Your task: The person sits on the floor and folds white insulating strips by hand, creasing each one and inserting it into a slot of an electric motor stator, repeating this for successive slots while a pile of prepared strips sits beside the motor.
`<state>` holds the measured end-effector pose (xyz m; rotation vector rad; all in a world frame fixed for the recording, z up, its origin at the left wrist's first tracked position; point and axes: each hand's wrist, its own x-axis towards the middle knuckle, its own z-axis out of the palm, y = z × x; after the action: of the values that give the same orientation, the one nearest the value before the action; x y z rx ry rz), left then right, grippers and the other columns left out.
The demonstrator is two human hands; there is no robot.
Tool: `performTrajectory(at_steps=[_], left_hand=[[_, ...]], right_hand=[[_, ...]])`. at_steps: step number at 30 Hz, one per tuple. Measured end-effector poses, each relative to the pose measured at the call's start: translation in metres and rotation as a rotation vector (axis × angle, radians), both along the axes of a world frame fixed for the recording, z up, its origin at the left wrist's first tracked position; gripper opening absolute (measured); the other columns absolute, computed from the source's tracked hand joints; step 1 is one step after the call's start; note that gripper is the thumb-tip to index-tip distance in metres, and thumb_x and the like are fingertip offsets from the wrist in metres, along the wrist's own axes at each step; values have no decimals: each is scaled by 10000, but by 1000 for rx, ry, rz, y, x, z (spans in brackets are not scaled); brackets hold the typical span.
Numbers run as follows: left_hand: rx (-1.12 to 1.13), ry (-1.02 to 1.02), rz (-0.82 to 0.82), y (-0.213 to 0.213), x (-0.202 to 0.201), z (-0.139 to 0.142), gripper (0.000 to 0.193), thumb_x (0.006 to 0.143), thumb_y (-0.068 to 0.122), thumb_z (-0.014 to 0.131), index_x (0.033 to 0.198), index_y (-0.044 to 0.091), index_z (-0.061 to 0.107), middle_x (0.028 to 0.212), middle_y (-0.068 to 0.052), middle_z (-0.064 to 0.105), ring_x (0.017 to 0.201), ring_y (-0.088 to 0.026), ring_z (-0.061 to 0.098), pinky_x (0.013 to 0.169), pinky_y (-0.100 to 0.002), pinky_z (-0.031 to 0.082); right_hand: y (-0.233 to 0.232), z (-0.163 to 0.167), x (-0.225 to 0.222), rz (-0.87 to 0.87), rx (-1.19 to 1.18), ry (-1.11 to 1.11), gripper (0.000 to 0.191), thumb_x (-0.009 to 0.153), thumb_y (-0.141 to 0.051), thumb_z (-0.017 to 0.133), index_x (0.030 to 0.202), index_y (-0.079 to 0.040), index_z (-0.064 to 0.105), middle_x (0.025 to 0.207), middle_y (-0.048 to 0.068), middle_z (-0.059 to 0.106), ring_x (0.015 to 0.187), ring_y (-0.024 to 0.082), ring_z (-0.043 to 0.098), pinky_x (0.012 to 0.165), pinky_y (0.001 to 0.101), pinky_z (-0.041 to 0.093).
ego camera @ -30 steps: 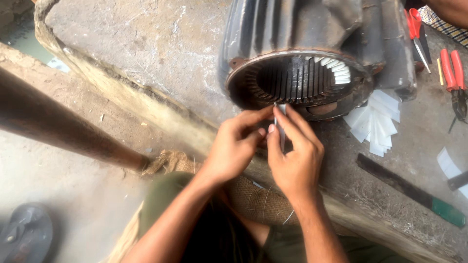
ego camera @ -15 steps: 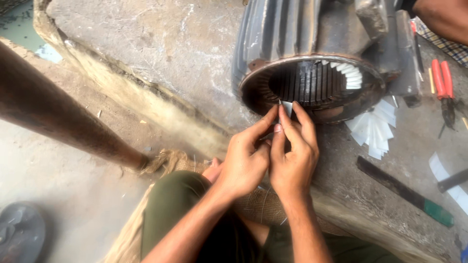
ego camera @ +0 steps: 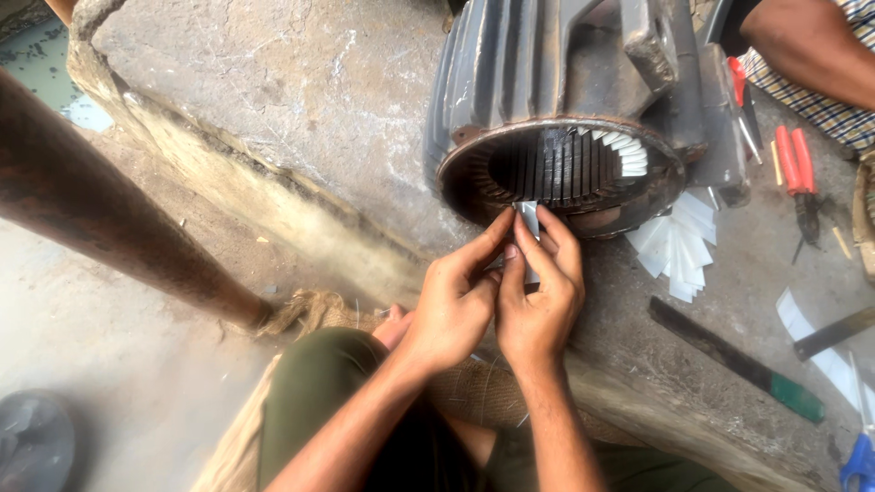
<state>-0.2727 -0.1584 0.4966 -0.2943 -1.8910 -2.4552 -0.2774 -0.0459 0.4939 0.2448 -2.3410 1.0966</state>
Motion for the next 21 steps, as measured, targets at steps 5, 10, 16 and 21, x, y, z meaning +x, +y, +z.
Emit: performTrajectory(at_steps=[5,10,16,21], left_hand=[[-52,46,-4,1,-1,2,640,887,-144,449,1513,-7,447,1472,-234,587,1352,-270,605,1100,-340,504],[8,139,13,4,1,-1,707,852,-184,417,1544,-49,363,1537,-287,497,1436,-336,504,1166,-392,445],[-157,232,49,4,1,2,667,908,-112,446,1563,-46,338,1517,-320,506,1422,-382,529,1162,-417,461],[-239,242,36,1,-4,9,594,952,-45,467,1537,-16,370,1439,-300,577,1316,-397,615,1101,-432,523]], right_hand=[[5,1,-3,14,44,60,330,974,97,599,1282,23,689,1406,174,603,1278,297,654,1071,371,560],[8,-1,-2,7,114,63,336,970,86,591,1283,26,697,1381,173,612,1258,304,648,1047,382,555],[11,-2,-1,-4,111,58,332,1007,60,581,1325,18,668,1398,159,612,1303,301,638,1063,379,570],[7,-2,0,-29,122,31,368,978,42,598,1344,42,633,1389,184,595,1293,323,622,1054,389,560]])
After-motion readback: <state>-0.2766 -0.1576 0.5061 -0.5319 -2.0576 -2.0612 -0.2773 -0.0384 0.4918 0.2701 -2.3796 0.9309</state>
